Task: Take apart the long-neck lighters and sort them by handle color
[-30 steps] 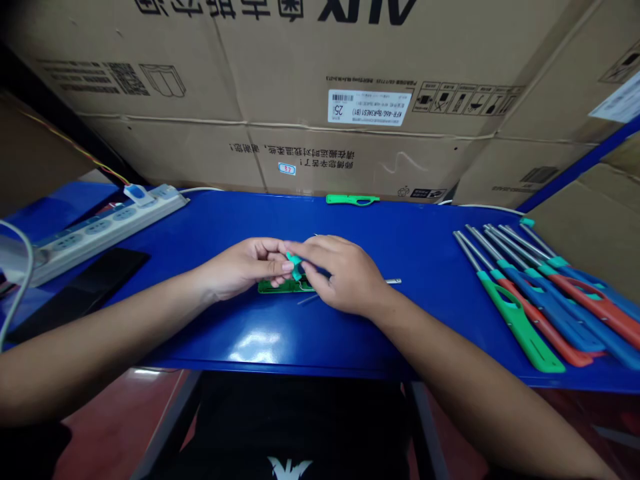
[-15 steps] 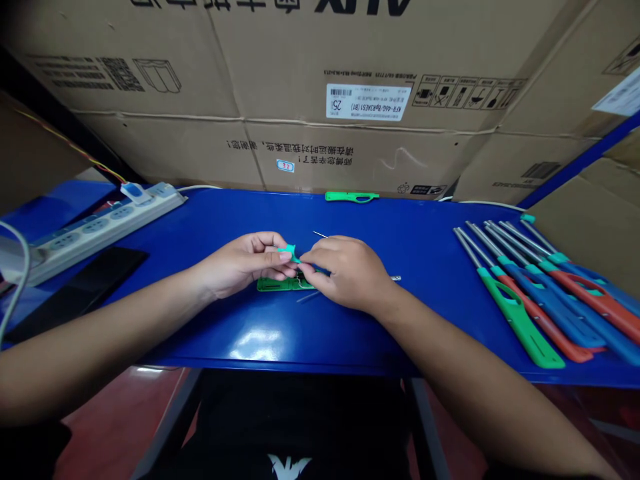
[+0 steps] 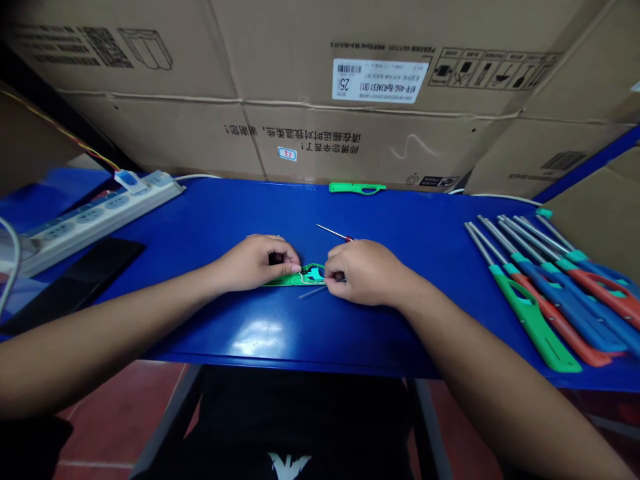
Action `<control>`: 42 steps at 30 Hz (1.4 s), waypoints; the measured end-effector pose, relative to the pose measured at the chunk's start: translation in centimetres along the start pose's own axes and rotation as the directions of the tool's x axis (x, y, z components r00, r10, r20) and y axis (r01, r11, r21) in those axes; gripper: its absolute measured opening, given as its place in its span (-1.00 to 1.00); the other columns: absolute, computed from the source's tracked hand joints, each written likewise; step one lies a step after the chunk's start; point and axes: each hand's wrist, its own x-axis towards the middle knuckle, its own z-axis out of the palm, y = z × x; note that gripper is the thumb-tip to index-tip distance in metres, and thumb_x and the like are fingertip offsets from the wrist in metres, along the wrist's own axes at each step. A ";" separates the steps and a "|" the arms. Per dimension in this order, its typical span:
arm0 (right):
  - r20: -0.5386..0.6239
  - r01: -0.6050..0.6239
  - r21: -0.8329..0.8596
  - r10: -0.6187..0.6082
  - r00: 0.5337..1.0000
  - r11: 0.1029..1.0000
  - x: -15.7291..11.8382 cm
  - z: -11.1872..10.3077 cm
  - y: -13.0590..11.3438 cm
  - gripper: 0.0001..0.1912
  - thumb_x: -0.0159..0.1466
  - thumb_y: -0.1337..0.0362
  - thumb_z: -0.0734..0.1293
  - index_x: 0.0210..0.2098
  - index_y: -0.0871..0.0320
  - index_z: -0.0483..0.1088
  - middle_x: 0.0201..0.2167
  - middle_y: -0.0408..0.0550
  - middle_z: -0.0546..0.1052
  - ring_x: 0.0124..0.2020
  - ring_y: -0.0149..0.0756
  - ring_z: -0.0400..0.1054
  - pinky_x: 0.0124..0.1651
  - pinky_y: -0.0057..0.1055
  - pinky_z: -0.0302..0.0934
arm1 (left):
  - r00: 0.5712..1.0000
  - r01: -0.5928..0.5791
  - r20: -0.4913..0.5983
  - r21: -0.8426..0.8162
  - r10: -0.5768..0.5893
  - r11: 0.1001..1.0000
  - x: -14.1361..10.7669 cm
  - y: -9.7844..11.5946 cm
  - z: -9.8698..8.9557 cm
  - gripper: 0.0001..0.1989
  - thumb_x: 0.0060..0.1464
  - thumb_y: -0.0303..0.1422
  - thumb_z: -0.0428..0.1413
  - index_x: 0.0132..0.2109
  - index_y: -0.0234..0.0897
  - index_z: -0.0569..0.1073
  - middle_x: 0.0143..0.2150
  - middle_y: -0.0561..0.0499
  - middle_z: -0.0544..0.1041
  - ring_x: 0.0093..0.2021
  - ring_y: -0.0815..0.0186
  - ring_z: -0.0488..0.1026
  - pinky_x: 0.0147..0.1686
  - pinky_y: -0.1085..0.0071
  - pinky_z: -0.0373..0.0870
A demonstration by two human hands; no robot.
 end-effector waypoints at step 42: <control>0.027 0.007 -0.052 -0.006 1.000 0.999 0.3 -0.2 -0.3 -0.84 0.23 0.39 0.32 -0.43 0.15 0.53 -0.40 -0.10 0.54 -0.40 -0.36 0.36 -0.33 -0.39 0.08 | 0.984 -0.138 0.108 -0.027 0.140 0.990 0.0 -0.5 -0.9 -0.79 0.15 -0.22 0.21 -0.13 -0.18 0.65 -0.22 0.01 0.66 -0.19 0.28 0.57 0.14 0.25 0.27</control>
